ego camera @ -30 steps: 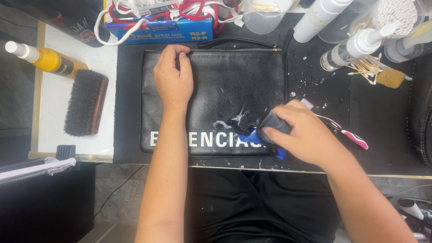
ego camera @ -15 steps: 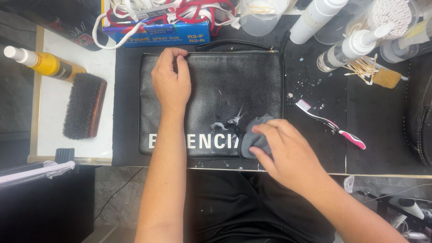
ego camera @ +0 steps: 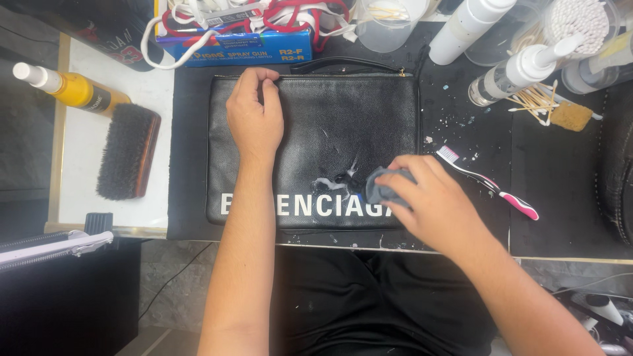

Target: The person cleans a black leather bag by applying a white foaming cleaner and scrubbing the surface with a toothbrush. They then wipe the foam off with a blue cloth and repeat the process on the other side of the bag.

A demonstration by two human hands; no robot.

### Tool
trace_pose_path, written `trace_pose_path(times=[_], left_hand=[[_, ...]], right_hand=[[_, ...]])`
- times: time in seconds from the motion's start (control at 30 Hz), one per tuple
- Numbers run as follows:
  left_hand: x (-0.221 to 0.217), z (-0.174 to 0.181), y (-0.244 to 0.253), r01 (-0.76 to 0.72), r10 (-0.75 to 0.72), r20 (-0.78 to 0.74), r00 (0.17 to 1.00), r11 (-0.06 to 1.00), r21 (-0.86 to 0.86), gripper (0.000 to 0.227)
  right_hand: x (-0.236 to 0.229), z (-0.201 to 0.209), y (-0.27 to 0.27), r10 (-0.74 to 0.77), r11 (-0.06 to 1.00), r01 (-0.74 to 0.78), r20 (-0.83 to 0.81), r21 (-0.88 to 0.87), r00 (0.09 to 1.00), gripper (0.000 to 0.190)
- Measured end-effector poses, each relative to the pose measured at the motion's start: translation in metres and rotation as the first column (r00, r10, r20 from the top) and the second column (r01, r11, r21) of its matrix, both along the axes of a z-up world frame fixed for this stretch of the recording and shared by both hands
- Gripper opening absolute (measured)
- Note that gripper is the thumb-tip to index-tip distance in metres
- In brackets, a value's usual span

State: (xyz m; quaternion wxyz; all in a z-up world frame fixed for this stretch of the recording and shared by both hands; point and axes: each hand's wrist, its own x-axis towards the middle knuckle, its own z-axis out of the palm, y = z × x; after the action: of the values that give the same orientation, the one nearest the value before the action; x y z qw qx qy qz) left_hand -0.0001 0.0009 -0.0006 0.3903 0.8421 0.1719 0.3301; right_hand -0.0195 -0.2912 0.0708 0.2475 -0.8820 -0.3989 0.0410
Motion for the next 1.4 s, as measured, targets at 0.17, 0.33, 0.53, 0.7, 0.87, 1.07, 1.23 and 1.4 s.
trace_pose_path(times=[0.17,0.33,0.53,0.7,0.87,1.07,1.23,1.4], left_hand=[[0.001,0.001,0.000,0.000,0.000,0.003,1.000,1.000,-0.016,0.011],[0.001,0.001,0.000,-0.003,0.003,-0.009,1.000,1.000,-0.031,0.011],[0.001,0.003,-0.001,-0.003,0.003,-0.004,1.000,0.999,-0.037,0.011],[0.001,0.003,-0.001,-0.001,0.001,0.007,1.000,0.999,-0.035,0.011],[0.000,0.002,-0.001,0.007,-0.007,0.014,1.000,1.000,-0.019,0.011],[0.001,0.004,-0.001,-0.006,0.006,-0.009,1.000,0.998,-0.056,0.011],[0.001,0.002,-0.001,-0.003,0.003,0.020,1.000,1.000,-0.017,0.010],[0.001,0.003,-0.002,0.003,-0.002,0.016,1.000,0.999,-0.037,0.010]], right_hand=[[0.021,-0.017,0.016,-0.197,0.958,0.178,0.065,0.223,0.978,0.035],[0.013,-0.025,0.047,-0.117,0.977,0.091,0.126,0.195,0.985,0.036],[-0.001,-0.016,0.064,0.210,0.953,-0.216,0.051,0.214,0.976,0.041],[-0.005,-0.007,0.056,0.427,0.880,-0.394,-0.080,0.267,0.900,0.045],[0.002,0.001,0.030,0.542,0.840,-0.504,-0.300,0.199,0.785,0.040],[0.041,0.017,-0.005,0.377,0.903,-0.429,-0.473,-0.002,0.796,0.031],[0.050,0.011,0.013,0.341,0.939,-0.321,-0.223,0.119,0.913,0.034],[0.027,-0.013,0.054,0.333,0.922,-0.305,-0.086,0.237,0.939,0.030]])
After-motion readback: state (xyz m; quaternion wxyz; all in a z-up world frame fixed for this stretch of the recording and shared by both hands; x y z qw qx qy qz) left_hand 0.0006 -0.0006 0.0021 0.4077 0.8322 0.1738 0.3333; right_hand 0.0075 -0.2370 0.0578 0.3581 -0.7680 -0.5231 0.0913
